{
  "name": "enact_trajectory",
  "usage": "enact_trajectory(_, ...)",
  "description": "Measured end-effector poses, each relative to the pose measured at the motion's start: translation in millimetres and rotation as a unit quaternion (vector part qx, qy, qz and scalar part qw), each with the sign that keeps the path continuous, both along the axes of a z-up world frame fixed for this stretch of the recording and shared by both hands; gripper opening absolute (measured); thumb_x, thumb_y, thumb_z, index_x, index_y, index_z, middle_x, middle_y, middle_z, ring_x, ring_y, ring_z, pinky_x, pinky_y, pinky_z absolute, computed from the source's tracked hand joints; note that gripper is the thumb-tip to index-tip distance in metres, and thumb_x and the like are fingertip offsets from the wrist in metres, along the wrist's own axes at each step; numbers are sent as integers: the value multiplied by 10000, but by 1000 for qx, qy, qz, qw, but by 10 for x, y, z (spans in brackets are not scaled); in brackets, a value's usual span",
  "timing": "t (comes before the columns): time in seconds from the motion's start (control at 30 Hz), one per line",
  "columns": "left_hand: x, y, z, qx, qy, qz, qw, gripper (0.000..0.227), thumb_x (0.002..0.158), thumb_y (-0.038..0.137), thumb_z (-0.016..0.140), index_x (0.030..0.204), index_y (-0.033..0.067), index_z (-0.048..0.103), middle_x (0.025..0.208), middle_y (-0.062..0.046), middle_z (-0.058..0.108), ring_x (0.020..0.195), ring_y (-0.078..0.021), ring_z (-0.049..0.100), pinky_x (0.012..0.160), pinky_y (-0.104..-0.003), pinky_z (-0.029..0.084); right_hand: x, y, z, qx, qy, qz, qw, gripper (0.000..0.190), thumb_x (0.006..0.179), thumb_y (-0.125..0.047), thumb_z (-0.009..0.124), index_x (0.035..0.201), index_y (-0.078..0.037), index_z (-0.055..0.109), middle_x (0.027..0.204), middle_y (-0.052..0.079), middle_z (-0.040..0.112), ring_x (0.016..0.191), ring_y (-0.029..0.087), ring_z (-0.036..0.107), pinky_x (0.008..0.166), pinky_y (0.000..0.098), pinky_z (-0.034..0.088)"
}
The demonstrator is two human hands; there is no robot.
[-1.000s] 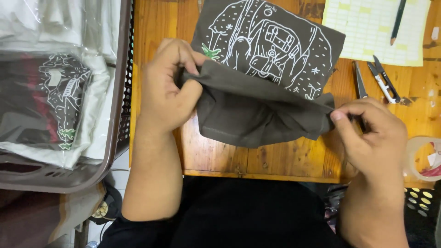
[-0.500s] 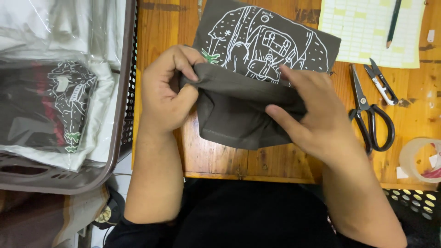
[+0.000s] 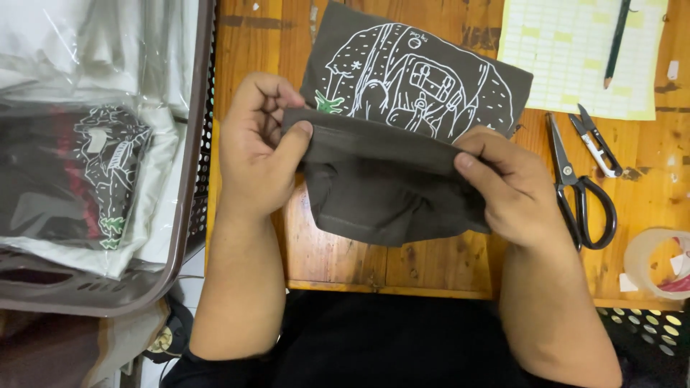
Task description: A person trims loose threads from a t-shirt and then folds it neatly on a wooden workbench.
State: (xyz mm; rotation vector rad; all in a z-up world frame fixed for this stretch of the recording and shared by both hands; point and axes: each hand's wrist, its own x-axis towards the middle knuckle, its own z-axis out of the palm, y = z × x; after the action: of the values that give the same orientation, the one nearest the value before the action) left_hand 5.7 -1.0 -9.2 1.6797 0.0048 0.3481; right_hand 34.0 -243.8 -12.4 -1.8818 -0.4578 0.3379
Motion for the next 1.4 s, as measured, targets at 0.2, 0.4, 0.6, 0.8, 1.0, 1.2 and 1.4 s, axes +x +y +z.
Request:
enact_trajectory(0.2, -1, 35, 34, 97, 98, -39, 990, 97, 770, 43, 513, 804, 111, 574, 641, 51, 489, 539, -33, 395, 491, -175, 319, 18, -25, -112, -52, 13, -73, 996, 141, 857, -97, 497, 730, -60, 544, 619, -24, 464, 573, 65, 402, 526, 198, 308)
enact_trajectory(0.4, -24, 59, 101, 158, 114, -156, 968, 52, 802, 86, 541, 757, 99, 564, 579, 55, 482, 494, -47, 386, 456, -193, 311, 29, -157, -106, -84, -28, -93, 992, 72, 770, -70, 650, 800, -46, 589, 749, 29, 587, 638, 90, 507, 551, 198, 395)
enact_trajectory(0.6, -48, 50, 136, 127, 107, -225, 960, 54, 811, 63, 517, 791, 86, 562, 613, 42, 471, 514, -55, 402, 482, -196, 337, 66, -329, -81, -60, -62, -66, 994, 233, 669, -64, 723, 843, -13, 576, 770, 69, 570, 669, 118, 506, 588, 192, 393)
enact_trajectory(0.8, -61, 59, 172, 126, 88, -235, 960, 108, 774, 16, 493, 794, 85, 573, 633, 35, 495, 519, -56, 420, 471, -187, 335, 84, -326, -85, -21, -72, -38, 996, 270, 622, -4, 737, 827, 22, 564, 762, 117, 579, 663, 157, 546, 576, 208, 445)
enact_trajectory(1.0, -50, 56, 178, 118, 84, -238, 960, 117, 759, 0, 477, 794, 74, 561, 672, 12, 540, 570, -74, 470, 505, -194, 374, 75, -325, -69, -5, -66, -30, 997, 318, 582, -10, 755, 834, 15, 563, 771, 118, 589, 671, 158, 564, 595, 205, 472)
enact_trajectory(1.2, -29, 42, 160, 162, 134, -217, 953, 151, 709, 19, 494, 818, 87, 574, 730, 23, 562, 669, -86, 512, 608, -219, 413, 66, -356, -109, -35, -48, -80, 995, 92, 750, 22, 653, 793, -4, 576, 744, 79, 573, 633, 116, 497, 552, 199, 386)
enact_trajectory(1.4, -14, 28, 107, 183, 85, -247, 948, 122, 761, 54, 520, 864, 75, 583, 783, -19, 565, 710, -125, 526, 657, -246, 416, 78, -205, -29, -172, -262, -104, 944, 104, 897, -71, 615, 968, 4, 604, 929, 109, 566, 905, 255, 481, 826, 329, 366)
